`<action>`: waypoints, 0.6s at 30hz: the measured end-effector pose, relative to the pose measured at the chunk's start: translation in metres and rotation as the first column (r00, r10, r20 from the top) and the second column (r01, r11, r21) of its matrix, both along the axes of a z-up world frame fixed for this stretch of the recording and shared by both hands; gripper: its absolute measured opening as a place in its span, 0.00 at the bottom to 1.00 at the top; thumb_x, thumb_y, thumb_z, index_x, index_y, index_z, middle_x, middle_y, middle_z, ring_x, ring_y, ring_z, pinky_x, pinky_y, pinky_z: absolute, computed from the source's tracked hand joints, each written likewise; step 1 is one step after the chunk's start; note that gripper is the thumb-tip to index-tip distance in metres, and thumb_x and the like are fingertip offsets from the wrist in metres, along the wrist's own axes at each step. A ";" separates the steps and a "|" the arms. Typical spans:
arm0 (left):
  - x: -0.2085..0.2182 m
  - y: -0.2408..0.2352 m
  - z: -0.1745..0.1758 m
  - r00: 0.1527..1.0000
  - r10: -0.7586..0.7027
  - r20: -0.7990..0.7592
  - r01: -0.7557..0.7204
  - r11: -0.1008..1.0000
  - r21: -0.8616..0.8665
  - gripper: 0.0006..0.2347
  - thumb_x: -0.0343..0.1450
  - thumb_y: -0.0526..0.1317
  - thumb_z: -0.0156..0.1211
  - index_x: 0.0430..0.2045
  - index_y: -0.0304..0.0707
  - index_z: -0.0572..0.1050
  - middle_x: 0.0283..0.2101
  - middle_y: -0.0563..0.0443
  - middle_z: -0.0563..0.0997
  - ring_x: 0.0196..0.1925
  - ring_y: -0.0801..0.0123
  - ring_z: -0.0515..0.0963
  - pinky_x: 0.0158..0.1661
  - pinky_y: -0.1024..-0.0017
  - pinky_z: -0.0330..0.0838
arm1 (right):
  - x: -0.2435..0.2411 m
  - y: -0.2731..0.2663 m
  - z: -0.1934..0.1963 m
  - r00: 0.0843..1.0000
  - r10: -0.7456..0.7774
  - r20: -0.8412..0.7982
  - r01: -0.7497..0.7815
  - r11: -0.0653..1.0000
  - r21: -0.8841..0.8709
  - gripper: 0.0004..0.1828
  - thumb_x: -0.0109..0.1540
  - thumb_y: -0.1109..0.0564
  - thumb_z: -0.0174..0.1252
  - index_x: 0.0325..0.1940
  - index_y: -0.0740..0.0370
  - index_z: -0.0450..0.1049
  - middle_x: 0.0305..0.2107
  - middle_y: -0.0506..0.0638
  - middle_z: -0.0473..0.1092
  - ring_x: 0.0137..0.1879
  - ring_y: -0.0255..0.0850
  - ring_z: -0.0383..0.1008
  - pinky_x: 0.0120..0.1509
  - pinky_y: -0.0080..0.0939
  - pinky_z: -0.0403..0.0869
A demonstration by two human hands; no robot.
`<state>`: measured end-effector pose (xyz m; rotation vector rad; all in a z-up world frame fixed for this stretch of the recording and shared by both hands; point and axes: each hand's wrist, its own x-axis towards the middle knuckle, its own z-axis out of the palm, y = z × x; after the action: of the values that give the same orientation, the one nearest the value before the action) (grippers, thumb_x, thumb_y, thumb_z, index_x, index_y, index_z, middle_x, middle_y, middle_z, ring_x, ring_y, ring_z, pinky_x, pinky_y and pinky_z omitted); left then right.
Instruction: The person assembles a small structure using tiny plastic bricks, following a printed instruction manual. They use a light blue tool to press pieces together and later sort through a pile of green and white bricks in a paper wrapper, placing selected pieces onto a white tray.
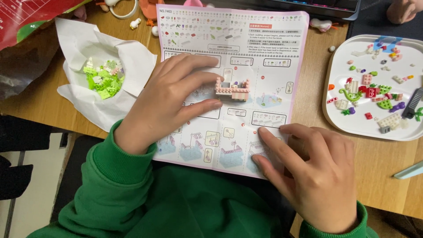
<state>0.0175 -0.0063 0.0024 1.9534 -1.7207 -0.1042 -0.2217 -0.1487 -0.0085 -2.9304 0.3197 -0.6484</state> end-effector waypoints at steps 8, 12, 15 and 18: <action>0.000 0.002 0.000 0.983 0.121 0.136 -0.114 0.992 -0.059 0.13 0.72 0.43 0.64 0.42 0.30 0.73 0.55 0.38 0.68 0.58 0.45 0.65 0.55 0.50 0.64 | 0.000 0.000 -0.001 1.000 0.003 -0.002 -0.003 1.000 0.003 0.19 0.60 0.41 0.66 0.53 0.44 0.77 0.46 0.47 0.70 0.45 0.48 0.67 0.47 0.49 0.65; 0.000 0.002 -0.002 0.978 0.160 0.134 -0.158 0.987 -0.023 0.13 0.73 0.44 0.61 0.44 0.33 0.73 0.56 0.40 0.68 0.57 0.48 0.67 0.50 0.54 0.64 | -0.001 0.000 0.000 1.000 0.007 -0.003 -0.007 1.000 0.004 0.20 0.60 0.41 0.65 0.54 0.44 0.76 0.46 0.48 0.70 0.44 0.48 0.66 0.47 0.49 0.65; 0.000 0.003 -0.002 0.980 0.158 0.118 -0.157 0.987 -0.015 0.14 0.73 0.44 0.60 0.45 0.33 0.73 0.56 0.40 0.68 0.58 0.49 0.66 0.50 0.54 0.64 | -0.001 0.001 -0.001 1.000 0.004 -0.006 -0.004 1.000 -0.005 0.21 0.60 0.41 0.65 0.55 0.45 0.77 0.46 0.48 0.70 0.45 0.48 0.67 0.47 0.49 0.65; 0.000 0.003 -0.001 0.983 0.151 0.106 -0.150 0.989 -0.017 0.15 0.73 0.45 0.59 0.47 0.33 0.72 0.56 0.40 0.68 0.58 0.49 0.67 0.51 0.54 0.64 | -0.001 0.000 0.000 1.000 0.005 -0.006 -0.005 1.000 -0.010 0.21 0.60 0.41 0.65 0.55 0.46 0.77 0.45 0.48 0.70 0.45 0.47 0.67 0.47 0.49 0.65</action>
<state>0.0177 -0.0029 0.0012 2.1085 -1.6290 0.0639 -0.2223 -0.1485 -0.0087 -2.9418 0.3104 -0.6427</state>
